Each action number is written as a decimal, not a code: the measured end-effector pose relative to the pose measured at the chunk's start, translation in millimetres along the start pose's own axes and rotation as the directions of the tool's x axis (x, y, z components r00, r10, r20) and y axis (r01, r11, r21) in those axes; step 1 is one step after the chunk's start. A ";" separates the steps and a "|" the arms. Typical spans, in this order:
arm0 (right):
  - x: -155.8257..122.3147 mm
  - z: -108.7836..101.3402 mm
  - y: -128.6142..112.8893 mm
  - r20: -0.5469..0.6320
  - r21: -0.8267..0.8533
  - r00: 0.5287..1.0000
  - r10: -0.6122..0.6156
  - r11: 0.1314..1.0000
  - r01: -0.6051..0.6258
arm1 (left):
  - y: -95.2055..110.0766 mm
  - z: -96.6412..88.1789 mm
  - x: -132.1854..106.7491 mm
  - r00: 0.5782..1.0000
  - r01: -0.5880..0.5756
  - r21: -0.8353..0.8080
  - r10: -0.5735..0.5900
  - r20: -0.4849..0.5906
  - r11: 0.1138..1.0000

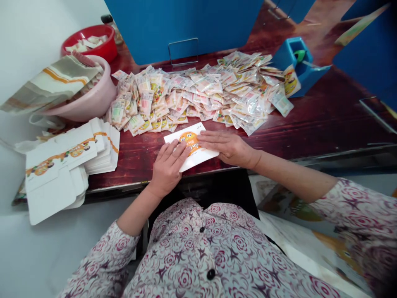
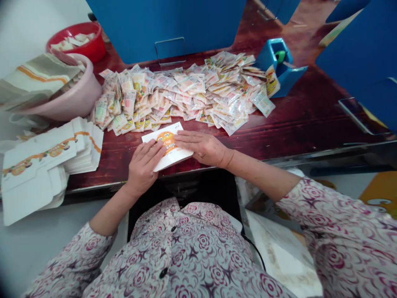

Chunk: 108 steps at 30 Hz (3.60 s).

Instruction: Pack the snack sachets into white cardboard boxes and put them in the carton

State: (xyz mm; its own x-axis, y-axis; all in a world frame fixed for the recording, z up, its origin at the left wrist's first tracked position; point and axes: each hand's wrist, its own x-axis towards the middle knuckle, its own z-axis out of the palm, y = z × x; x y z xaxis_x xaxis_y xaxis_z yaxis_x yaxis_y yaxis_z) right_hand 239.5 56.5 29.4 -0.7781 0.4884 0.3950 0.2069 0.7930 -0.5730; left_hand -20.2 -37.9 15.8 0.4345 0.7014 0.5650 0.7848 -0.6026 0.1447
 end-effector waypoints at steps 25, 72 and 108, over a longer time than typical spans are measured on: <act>5.8 25.4 5.4 -0.205 -0.126 0.970 -0.133 0.986 0.109 | 25.5 9.6 16.6 0.988 0.111 0.222 -0.084 -0.127 0.969; -9.9 5.7 -22.1 -0.366 -0.161 0.929 0.060 0.979 -0.127 | 13.6 -26.2 8.9 0.977 0.092 -0.170 -0.123 -0.177 0.981; -48.3 -195.3 129.2 -0.841 0.041 0.215 0.496 0.455 -0.889 | 24.9 48.5 78.5 0.935 0.049 0.196 0.024 -0.354 0.979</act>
State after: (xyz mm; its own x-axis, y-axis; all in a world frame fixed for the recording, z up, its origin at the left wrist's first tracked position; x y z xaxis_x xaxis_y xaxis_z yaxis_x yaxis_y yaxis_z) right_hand 419.6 206.6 76.5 0.4338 0.8051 0.4046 0.7620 -0.0882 -0.6415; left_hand 54.9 20.6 24.4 0.2684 0.5061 0.8196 0.8764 -0.4815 0.0103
